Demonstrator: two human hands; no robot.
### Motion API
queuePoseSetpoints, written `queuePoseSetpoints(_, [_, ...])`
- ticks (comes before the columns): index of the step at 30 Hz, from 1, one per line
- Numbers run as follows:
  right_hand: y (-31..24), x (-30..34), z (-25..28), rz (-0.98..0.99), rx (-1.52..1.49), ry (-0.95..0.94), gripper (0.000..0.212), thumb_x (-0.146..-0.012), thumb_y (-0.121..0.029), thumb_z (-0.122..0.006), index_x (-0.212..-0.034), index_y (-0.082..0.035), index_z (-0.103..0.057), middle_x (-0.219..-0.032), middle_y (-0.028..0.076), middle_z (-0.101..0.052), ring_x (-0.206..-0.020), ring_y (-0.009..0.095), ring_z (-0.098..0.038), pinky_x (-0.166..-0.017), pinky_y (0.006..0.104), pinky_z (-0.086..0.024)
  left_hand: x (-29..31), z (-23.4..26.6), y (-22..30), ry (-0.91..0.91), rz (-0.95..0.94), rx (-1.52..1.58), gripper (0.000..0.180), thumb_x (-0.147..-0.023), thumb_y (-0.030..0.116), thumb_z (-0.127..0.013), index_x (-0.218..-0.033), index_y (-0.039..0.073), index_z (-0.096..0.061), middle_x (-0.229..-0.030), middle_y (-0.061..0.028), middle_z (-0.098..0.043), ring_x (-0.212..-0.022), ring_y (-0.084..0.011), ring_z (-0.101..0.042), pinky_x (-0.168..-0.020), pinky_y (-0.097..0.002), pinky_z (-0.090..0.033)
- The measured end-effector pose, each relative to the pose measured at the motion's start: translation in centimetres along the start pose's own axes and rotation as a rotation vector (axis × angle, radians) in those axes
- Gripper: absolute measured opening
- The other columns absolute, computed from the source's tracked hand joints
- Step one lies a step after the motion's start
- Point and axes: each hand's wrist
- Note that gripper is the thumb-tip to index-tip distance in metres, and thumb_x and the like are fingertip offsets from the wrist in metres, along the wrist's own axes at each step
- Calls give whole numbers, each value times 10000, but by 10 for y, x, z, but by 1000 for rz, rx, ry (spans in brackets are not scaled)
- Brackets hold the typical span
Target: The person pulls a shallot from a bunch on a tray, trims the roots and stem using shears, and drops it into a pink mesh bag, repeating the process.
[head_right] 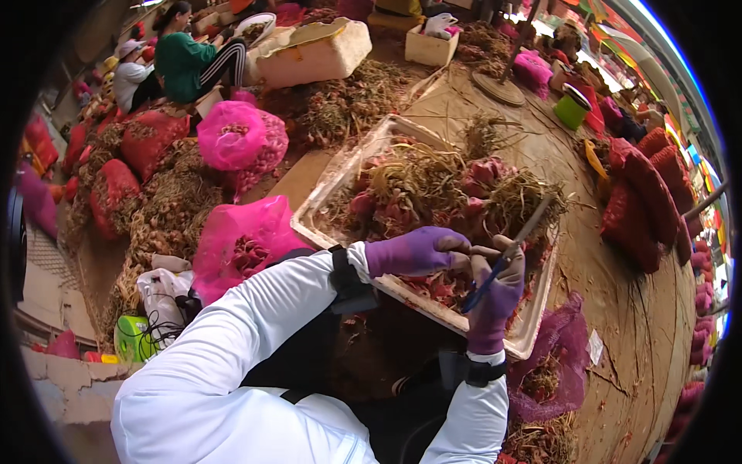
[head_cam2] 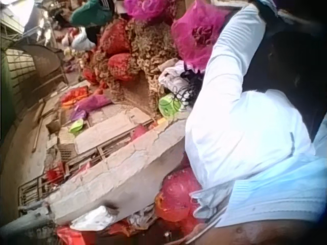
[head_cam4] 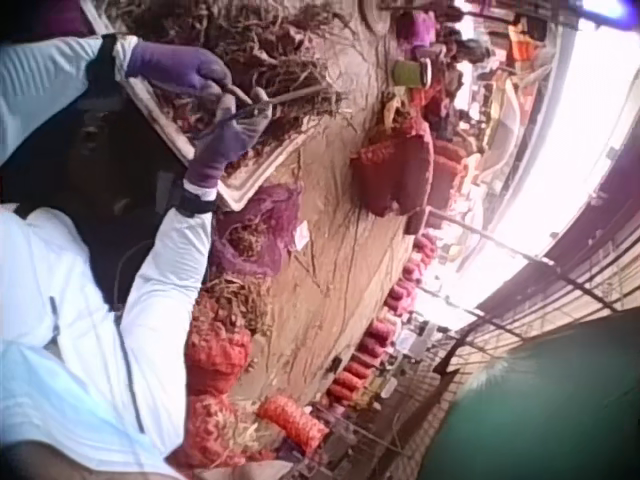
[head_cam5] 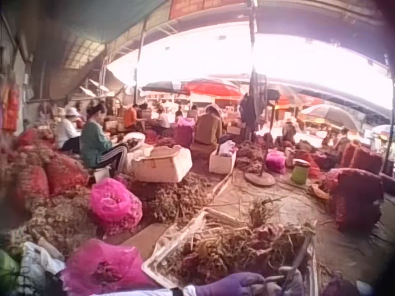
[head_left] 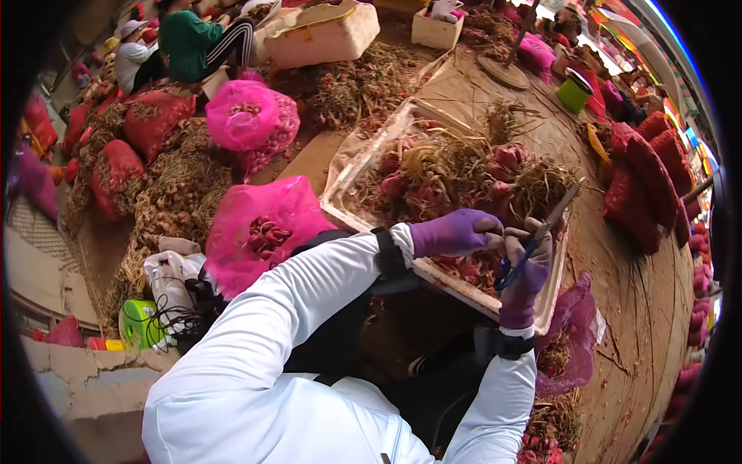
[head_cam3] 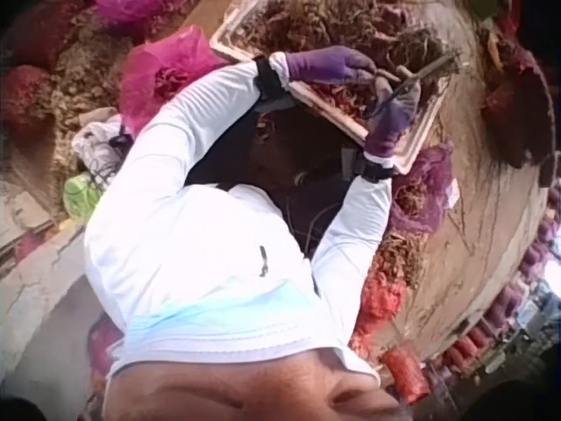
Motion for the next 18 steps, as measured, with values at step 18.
queuePoseSetpoints(18, [5,3,-38,-79,138,-33,328,-922,-104,-620,-1209,-50,-471,-941,34,-617,-738,46,-507,-624,179,-407,320,151,-152,221,988,-1081,397,-890,409,-535,-1143,127,-654,-1137,-134,-656,-1007,-294,-637,-905,-445,-480])
Point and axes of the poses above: each hand's wrist, its own x-axis away from the middle knuckle, its own z-axis out of the back of the hand, y = z × x
